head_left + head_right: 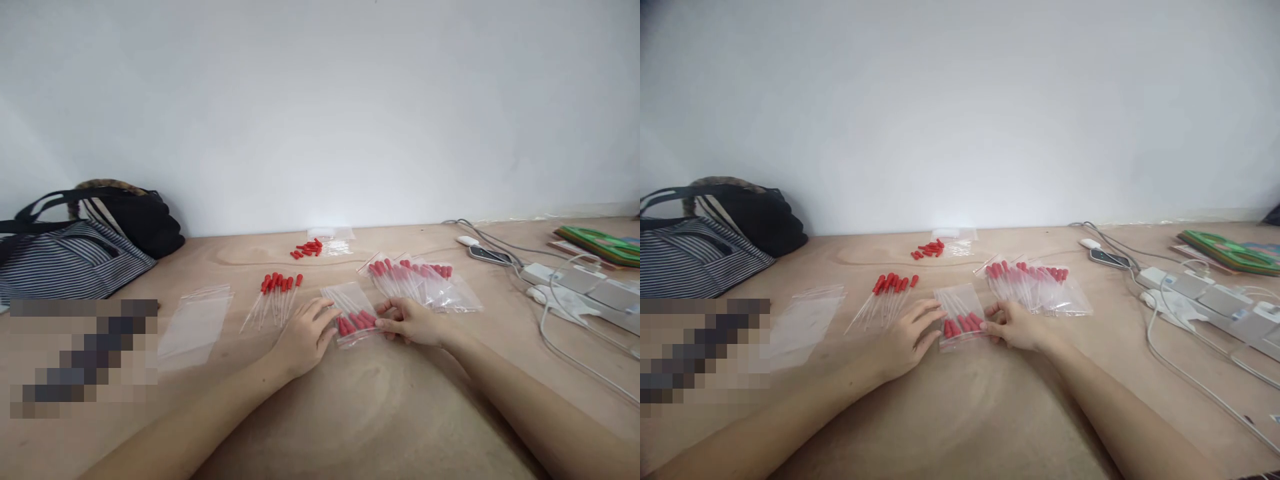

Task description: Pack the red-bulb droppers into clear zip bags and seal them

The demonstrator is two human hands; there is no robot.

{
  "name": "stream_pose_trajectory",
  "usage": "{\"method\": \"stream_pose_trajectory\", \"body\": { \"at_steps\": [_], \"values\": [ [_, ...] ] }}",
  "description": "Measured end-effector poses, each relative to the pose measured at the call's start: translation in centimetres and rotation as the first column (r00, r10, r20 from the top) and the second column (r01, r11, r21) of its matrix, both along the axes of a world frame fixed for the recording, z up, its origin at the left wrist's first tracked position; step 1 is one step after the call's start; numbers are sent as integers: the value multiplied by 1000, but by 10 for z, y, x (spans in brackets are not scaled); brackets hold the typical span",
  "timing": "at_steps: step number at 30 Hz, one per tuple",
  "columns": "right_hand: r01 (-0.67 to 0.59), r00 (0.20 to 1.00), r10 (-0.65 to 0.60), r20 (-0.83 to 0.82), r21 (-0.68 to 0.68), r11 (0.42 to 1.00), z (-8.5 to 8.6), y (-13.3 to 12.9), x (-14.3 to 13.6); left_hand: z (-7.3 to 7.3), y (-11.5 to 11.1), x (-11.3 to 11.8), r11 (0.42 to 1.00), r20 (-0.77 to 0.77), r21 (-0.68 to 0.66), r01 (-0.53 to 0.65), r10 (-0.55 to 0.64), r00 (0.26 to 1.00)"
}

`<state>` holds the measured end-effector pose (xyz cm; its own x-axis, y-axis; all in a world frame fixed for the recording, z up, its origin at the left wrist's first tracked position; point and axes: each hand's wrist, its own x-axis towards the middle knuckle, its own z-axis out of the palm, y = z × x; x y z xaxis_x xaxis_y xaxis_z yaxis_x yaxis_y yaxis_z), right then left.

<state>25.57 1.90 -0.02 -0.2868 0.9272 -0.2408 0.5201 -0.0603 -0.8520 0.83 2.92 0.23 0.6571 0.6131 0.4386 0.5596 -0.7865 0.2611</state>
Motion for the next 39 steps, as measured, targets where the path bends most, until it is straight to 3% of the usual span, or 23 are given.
{"method": "stream_pose_trajectory", "body": {
  "at_steps": [5, 9, 13, 17, 20, 24, 32, 36, 39],
  "values": [
    [-134, 989, 113, 93, 271, 953, -2, -5, -8, -6, -10, -8, 998, 55, -65, -24, 27, 998],
    [-128, 967, 13, 254, 441, 889, -4, -7, -17, -7, -9, -4, 999, -22, 24, -34, 35, 999],
    [-189, 913, -72, 401, 573, 797, -5, -10, -25, -8, -3, 2, 981, -153, 194, 22, 8, 988],
    [-173, 892, -176, 417, 674, 718, -9, -11, -36, -10, -1, 4, 966, -208, 257, 42, 13, 978],
    [-192, 904, -162, 396, 713, 675, -14, -8, -40, -13, -1, 3, 960, -212, 280, 23, 38, 977],
    [-214, 938, -68, 341, 721, 659, -17, -5, -39, -16, 0, 2, 956, -204, 294, 19, 43, 978],
    [-151, 884, -244, 399, 736, 660, -21, -3, -45, -13, -2, 2, 960, -171, 280, 7, 43, 984],
    [-182, 959, -33, 282, 701, 690, -14, -6, -37, -10, -2, 1, 965, -132, 261, -28, 65, 989],
    [-284, 947, 58, 317, 734, 617, -12, -8, -29, -8, -1, -2, 974, -107, 220, -45, 70, 992]
  ]
}}
